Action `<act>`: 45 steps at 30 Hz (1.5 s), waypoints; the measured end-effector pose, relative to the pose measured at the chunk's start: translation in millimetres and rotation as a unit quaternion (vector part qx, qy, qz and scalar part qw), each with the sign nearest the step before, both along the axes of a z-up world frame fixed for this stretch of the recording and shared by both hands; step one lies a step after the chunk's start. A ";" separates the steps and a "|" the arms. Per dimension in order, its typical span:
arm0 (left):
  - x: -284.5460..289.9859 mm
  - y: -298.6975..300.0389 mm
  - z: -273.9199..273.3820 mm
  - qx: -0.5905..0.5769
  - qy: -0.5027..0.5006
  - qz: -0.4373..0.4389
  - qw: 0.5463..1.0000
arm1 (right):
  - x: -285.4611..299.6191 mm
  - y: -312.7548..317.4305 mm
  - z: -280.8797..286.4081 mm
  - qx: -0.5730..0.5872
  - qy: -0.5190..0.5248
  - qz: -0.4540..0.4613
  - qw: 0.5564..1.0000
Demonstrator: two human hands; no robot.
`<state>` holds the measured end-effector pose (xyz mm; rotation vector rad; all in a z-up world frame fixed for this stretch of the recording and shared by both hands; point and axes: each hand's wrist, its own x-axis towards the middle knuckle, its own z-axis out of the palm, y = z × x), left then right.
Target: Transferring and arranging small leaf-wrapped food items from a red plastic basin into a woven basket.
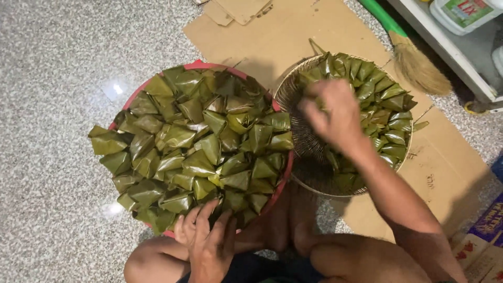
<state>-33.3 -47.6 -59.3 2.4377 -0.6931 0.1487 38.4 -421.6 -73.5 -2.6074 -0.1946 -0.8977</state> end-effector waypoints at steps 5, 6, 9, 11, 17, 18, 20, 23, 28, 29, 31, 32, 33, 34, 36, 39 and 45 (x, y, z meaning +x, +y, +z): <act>-4.1 7.4 2.0 -0.036 0.018 0.033 0.999 | 17.5 -97.7 -86.2 -0.028 0.253 -0.205 0.945; -3.3 9.3 5.1 -0.045 0.008 0.055 0.997 | 21.5 -101.1 -94.4 -0.061 0.329 -0.248 0.909; 2.1 5.3 17.6 -0.095 -0.030 0.088 0.991 | 25.2 -127.3 -159.3 -0.125 0.396 -0.284 0.864; 3.9 8.0 20.7 -0.097 -0.027 0.090 0.991 | 26.4 -140.0 -189.7 -0.157 0.381 -0.294 0.862; 6.1 13.2 25.7 -0.121 -0.016 0.104 0.987 | 22.7 -136.4 -197.5 -0.113 0.328 -0.304 0.887; 7.7 13.9 25.5 -0.125 -0.013 0.105 0.987 | 19.5 -135.4 -191.9 -0.093 0.286 -0.300 0.905; 5.9 18.1 22.7 -0.128 -0.021 0.107 0.986 | 14.8 -115.7 -155.0 -0.018 0.227 -0.294 0.928; 4.0 17.2 22.2 -0.148 -0.026 0.113 0.982 | 7.1 -100.9 -116.4 0.244 0.149 -0.288 0.914; 8.1 -2.7 28.1 -0.193 0.009 0.090 0.977 | -0.1 -38.4 -34.6 0.716 0.125 -0.011 0.687; 12.7 -11.4 35.0 -0.192 0.013 0.061 0.979 | -2.6 -15.8 -14.9 0.755 0.136 0.090 0.635; 20.2 -27.1 45.1 -0.189 0.013 0.038 0.981 | -7.1 25.3 11.9 0.783 0.151 0.196 0.571; 23.3 -34.1 48.1 -0.227 0.057 -0.005 0.972 | -10.0 43.7 19.2 0.783 0.165 0.277 0.532; 26.8 -40.9 50.9 -0.263 0.100 -0.048 0.958 | -13.2 62.0 26.4 0.777 0.177 0.356 0.488; 27.9 -45.9 50.9 -0.262 0.097 -0.042 0.959 | -19.5 73.2 22.1 0.776 0.181 0.361 0.484; 30.7 -56.5 50.4 -0.318 0.139 -0.064 0.936 | -33.4 94.4 13.0 0.760 0.267 0.272 0.526; 37.7 -56.7 46.9 -0.304 0.211 -0.044 0.928 | -46.6 110.3 6.3 0.773 0.345 0.254 0.469; 45.6 -46.1 41.7 -0.395 0.272 -0.039 0.877 | -61.6 127.1 16.0 0.631 0.391 0.275 0.611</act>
